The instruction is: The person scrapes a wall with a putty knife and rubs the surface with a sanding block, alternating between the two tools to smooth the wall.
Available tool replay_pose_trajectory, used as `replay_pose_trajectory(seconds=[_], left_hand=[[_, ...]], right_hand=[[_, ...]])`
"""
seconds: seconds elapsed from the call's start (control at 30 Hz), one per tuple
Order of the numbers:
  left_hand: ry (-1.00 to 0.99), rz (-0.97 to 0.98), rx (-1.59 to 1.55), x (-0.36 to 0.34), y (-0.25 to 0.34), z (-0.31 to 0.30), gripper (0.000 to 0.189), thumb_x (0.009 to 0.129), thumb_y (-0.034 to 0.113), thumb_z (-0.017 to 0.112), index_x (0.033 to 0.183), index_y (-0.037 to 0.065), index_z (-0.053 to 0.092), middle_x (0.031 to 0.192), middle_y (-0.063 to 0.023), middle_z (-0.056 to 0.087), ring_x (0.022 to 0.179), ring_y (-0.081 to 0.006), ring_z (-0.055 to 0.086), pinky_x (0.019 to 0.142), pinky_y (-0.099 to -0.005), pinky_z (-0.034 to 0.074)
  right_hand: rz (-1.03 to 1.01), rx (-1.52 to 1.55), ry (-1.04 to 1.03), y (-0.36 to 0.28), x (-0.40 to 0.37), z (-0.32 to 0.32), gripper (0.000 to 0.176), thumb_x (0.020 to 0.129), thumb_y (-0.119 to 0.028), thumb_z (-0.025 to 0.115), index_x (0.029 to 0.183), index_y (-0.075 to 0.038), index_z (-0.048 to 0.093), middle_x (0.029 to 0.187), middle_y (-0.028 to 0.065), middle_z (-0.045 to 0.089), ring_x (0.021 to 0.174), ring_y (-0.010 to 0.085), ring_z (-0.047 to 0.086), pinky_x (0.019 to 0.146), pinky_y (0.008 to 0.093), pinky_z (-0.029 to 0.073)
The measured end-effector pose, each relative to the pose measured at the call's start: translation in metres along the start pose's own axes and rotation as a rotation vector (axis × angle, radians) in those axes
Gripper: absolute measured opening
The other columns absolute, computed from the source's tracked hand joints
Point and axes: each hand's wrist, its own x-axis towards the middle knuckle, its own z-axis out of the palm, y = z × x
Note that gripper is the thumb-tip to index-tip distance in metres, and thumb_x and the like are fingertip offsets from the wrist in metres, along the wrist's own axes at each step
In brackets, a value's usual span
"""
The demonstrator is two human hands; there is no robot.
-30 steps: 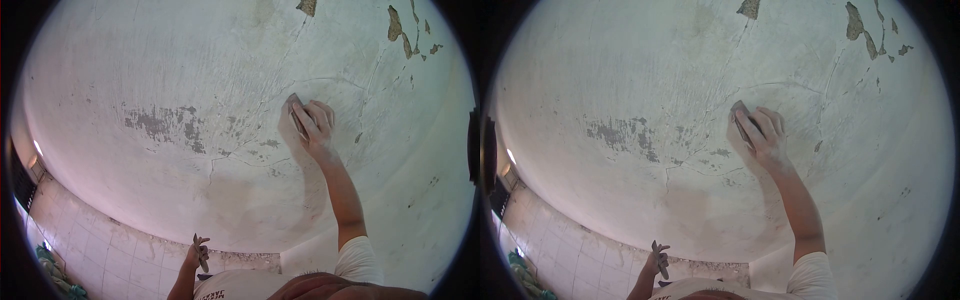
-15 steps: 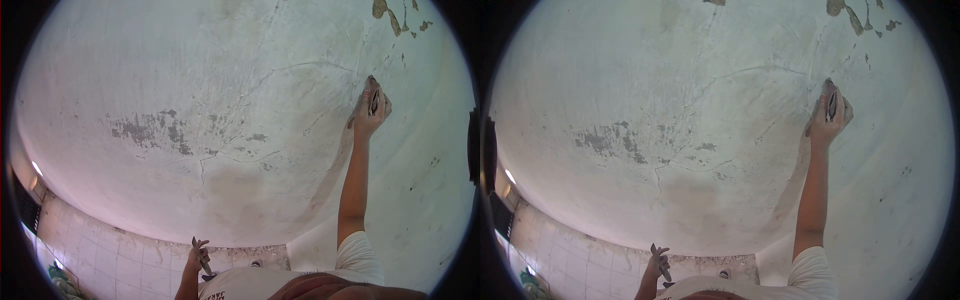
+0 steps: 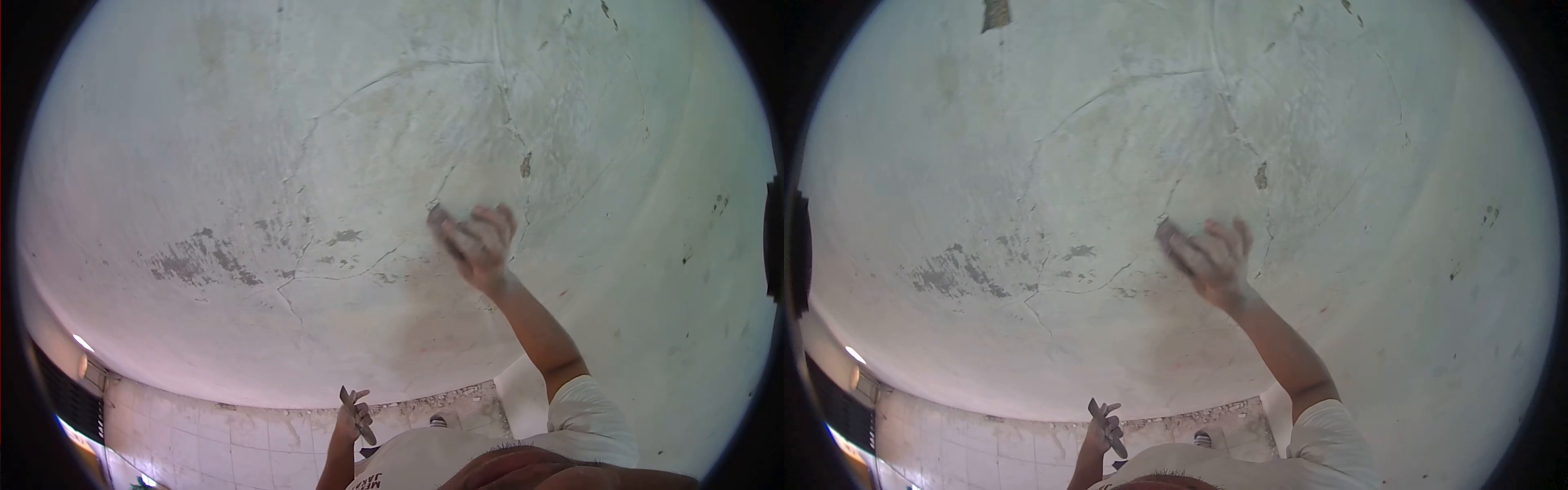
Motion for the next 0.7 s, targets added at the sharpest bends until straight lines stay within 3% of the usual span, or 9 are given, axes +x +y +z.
replay_pose_trajectory(seconds=[0.13,0.2,0.27,0.33,0.5,0.53,0.6,0.63,0.7], left_hand=[[-0.037,-0.017,-0.004,0.016,-0.011,0.019,0.061,0.095,0.052,0.052,0.132,0.005,0.043,0.054,-0.0010,0.040,0.038,-0.0136,0.032,0.042,-0.0291,0.029],[-0.038,-0.024,-0.005,0.025,-0.017,0.030,0.060,0.095,0.052,0.052,0.131,0.005,0.043,0.054,-0.0008,0.039,0.038,-0.0137,0.032,0.041,-0.0289,0.029],[-0.010,-0.041,0.007,0.029,-0.022,0.046,0.060,0.095,0.052,0.053,0.131,0.005,0.043,0.055,-0.0007,0.038,0.038,-0.0136,0.031,0.041,-0.0285,0.028],[-0.028,-0.047,0.026,0.035,-0.025,0.063,0.060,0.094,0.052,0.053,0.130,0.005,0.043,0.055,-0.0006,0.039,0.037,-0.0136,0.031,0.041,-0.0285,0.028],[-0.040,-0.034,0.045,0.054,-0.036,0.089,0.058,0.094,0.051,0.053,0.129,0.006,0.045,0.054,-0.0002,0.039,0.037,-0.0136,0.031,0.041,-0.0279,0.028],[-0.035,-0.034,0.056,0.055,-0.036,0.097,0.057,0.095,0.051,0.052,0.129,0.006,0.046,0.054,-0.0002,0.039,0.037,-0.0134,0.030,0.041,-0.0279,0.028],[-0.040,-0.050,0.064,0.064,-0.045,0.102,0.056,0.096,0.051,0.051,0.128,0.006,0.046,0.054,-0.0001,0.039,0.038,-0.0131,0.030,0.041,-0.0281,0.028],[-0.040,-0.055,0.066,0.067,-0.049,0.104,0.055,0.096,0.050,0.050,0.128,0.006,0.047,0.054,-0.0001,0.039,0.038,-0.0129,0.030,0.041,-0.0283,0.028],[-0.032,-0.085,0.073,0.072,-0.056,0.116,0.052,0.097,0.049,0.049,0.126,0.005,0.048,0.054,0.0007,0.037,0.039,-0.0126,0.030,0.041,-0.0270,0.027]], right_hand=[[-0.048,-0.019,-0.046,0.033,-0.022,-0.014,0.044,0.070,-0.015,0.081,0.110,-0.026,0.067,0.105,-0.0027,0.052,0.112,0.0256,0.050,0.108,0.0515,0.030],[-0.037,-0.102,0.164,0.076,-0.020,-0.015,0.037,0.076,-0.017,0.077,0.111,-0.021,0.067,0.110,-0.0013,0.053,0.112,0.0267,0.050,0.106,0.0505,0.032],[0.153,-0.093,0.217,0.119,-0.017,-0.037,0.026,0.084,-0.018,0.073,0.107,-0.009,0.069,0.099,0.0019,0.059,0.106,0.0263,0.051,0.098,0.0455,0.039],[0.300,-0.138,0.311,0.162,-0.015,-0.051,0.024,0.089,-0.022,0.069,0.103,-0.002,0.070,0.103,0.0070,0.063,0.104,0.0268,0.052,0.094,0.0412,0.041],[0.749,-0.091,0.508,0.200,-0.013,-0.068,0.022,0.093,-0.018,0.063,0.107,-0.001,0.068,0.108,0.0095,0.065,0.108,0.0284,0.050,0.096,0.0406,0.038],[0.617,-0.196,0.525,0.187,0.000,-0.063,0.022,0.093,-0.017,0.063,0.109,-0.003,0.069,0.108,0.0070,0.067,0.106,0.0270,0.050,0.096,0.0415,0.038],[0.491,-0.149,0.397,0.161,-0.006,-0.048,0.021,0.093,-0.022,0.064,0.102,-0.003,0.067,0.109,0.0155,0.062,0.109,0.0299,0.054,0.098,0.0432,0.038],[0.374,-0.047,0.281,0.143,-0.008,-0.038,0.018,0.091,-0.019,0.065,0.104,-0.006,0.067,0.113,0.0142,0.061,0.113,0.0316,0.053,0.103,0.0461,0.034],[0.362,0.205,0.131,0.089,-0.042,0.007,0.033,0.081,-0.016,0.071,0.114,-0.016,0.065,0.129,0.0073,0.053,0.126,0.0351,0.044,0.114,0.0547,0.017]])
